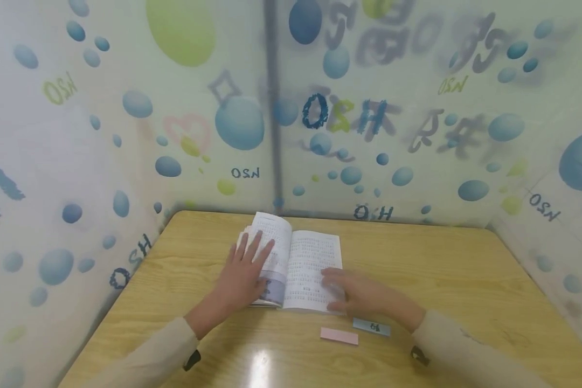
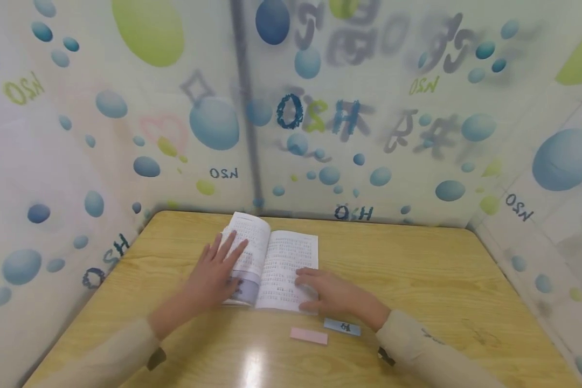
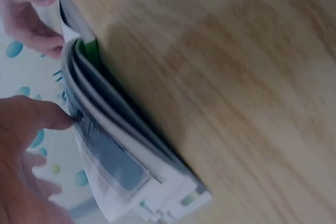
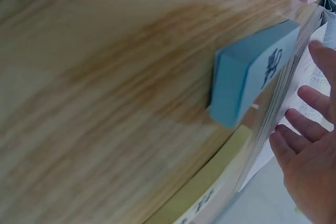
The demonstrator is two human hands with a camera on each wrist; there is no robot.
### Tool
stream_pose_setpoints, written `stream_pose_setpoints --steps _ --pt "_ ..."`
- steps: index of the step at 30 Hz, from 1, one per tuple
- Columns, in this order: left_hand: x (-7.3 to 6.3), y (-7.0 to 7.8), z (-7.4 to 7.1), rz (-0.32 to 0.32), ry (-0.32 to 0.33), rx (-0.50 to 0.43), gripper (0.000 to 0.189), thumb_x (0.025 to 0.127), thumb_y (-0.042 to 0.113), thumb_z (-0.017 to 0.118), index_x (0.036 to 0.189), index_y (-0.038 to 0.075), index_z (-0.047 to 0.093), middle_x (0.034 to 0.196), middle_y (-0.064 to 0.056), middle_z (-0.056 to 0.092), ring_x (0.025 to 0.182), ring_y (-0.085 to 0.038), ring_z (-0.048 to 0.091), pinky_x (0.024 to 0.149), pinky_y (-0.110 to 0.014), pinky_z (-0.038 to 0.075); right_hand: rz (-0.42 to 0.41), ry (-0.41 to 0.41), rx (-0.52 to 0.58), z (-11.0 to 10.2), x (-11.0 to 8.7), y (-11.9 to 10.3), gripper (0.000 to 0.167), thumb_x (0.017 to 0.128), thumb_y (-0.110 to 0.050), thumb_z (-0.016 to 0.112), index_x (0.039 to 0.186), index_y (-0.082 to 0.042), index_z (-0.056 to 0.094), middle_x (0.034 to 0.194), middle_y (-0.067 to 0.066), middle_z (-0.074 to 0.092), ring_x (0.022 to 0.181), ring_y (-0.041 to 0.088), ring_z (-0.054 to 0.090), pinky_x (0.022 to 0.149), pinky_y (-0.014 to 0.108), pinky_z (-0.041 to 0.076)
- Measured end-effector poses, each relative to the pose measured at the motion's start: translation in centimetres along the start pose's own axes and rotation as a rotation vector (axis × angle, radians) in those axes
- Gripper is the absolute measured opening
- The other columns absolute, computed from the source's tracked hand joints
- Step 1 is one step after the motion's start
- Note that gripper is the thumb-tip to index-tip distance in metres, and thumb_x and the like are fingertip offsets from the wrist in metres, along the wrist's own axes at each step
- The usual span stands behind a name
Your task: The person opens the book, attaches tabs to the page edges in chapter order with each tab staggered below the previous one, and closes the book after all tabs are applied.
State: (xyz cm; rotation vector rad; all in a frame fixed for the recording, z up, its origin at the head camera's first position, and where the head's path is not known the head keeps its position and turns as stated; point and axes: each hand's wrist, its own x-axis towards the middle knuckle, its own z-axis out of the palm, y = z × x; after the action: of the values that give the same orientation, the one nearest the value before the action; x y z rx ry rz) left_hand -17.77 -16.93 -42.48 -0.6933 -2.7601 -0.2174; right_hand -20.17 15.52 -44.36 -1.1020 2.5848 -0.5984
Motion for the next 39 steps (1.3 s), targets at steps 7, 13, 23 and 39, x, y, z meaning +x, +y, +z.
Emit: stream_pose_setpoints --steps 7,13,23,39 --pt "0.7 2.1 1.9 0.195 -0.236 -0.144 0.051 0.102 0.018 0.058 0.151 0.007 0.048 0.160 -0.018 0.033 0.146 -0.049 0.021 0.113 -0.066 0.022 0.012 -0.052 0.027 0.0 0.2 -0.1 0.074 0.088 -0.050 0.076 0.148 -0.014 0.052 0.163 0.005 0.030 0.149 0.025 0.025 0.118 0.045 0.023" --pt "1.6 3.3 2.4 0.182 -0.364 -0.152 0.051 0.106 0.030 0.053 0.153 0.010 0.047 0.161 -0.015 0.033 0.147 -0.047 0.020 0.115 -0.064 0.018 0.009 -0.074 0.017 -0.5 0.4 -0.6 0.072 0.087 -0.044 0.078 0.146 -0.012 0.054 0.162 0.009 0.033 0.148 0.028 0.028 0.117 0.046 0.025" --pt "2.1 3.6 2.2 0.119 -0.462 -0.142 0.058 0.105 0.040 0.054 0.156 0.015 0.042 0.164 -0.009 0.028 0.150 -0.041 0.015 0.117 -0.061 0.017 0.034 -0.092 0.038 -0.7 0.3 -0.1 0.064 0.089 -0.042 0.077 0.145 -0.017 0.056 0.163 0.004 0.032 0.149 0.025 0.027 0.118 0.045 0.024" --pt "4.0 5.9 2.8 0.061 -0.513 -0.206 0.069 0.099 0.050 0.060 0.156 0.016 0.041 0.165 -0.016 0.022 0.149 -0.043 0.014 0.117 -0.062 0.004 -0.049 -0.084 0.040 -1.1 0.9 0.1 0.054 0.090 -0.034 0.079 0.137 -0.012 0.063 0.157 0.013 0.041 0.143 0.031 0.038 0.115 0.047 0.032"
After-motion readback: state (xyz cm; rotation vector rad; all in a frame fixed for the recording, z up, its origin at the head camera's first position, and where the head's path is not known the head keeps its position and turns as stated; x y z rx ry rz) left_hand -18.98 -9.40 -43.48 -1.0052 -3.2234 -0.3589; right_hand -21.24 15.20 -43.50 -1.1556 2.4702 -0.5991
